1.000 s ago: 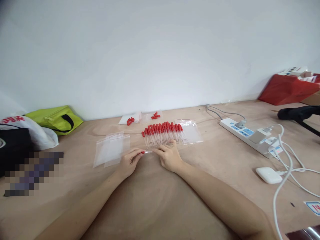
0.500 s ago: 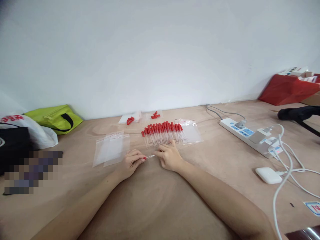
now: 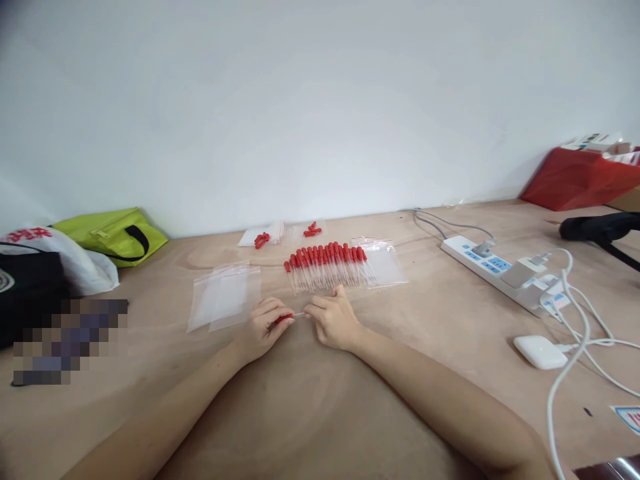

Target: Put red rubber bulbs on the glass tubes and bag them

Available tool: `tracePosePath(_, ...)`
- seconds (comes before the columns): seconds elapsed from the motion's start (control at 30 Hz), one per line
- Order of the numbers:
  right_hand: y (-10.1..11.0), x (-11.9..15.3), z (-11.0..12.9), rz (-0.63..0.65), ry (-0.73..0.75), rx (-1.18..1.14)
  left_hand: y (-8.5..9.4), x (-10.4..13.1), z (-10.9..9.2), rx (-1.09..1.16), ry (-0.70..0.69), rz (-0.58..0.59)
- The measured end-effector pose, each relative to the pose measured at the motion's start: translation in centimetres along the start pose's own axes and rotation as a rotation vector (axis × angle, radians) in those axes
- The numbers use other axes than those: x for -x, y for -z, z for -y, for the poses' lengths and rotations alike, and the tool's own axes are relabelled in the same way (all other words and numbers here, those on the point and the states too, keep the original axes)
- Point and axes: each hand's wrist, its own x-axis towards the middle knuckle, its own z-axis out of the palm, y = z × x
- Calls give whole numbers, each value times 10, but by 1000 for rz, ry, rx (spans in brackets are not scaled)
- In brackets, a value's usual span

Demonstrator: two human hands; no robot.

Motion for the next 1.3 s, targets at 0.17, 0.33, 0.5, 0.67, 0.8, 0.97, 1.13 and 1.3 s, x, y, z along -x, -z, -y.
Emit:
tracePosePath(0.17, -1, -1, 0, 32, 17, -10, -1, 0, -3, 10, -3, 61)
tracePosePath(0.33, -1, -5, -1, 46, 0, -42, 4, -3, -1, 26, 53, 60)
tracePosePath(0.5, 0, -5, -3, 38, -21, -58, 10, -3, 4, 22, 91, 23)
tracePosePath(0.67, 1, -2, -6, 23, 0, -18, 5, 1, 9, 0, 71, -39)
tracePosePath(0.8, 5, -3, -2, 21, 46, 52, 7, 1, 9, -27, 55, -32)
tracePosePath(0.97, 9, -11, -3, 26, -86, 89, 10, 2, 9, -191, 206, -71)
tracePosePath(1.13, 8, -38, -29, -131, -702, 84, 2, 5, 15, -228, 375, 98)
tracePosePath(1.3, -3, -65, -44, -119, -954, 99, 1, 5, 17, -225, 390, 177)
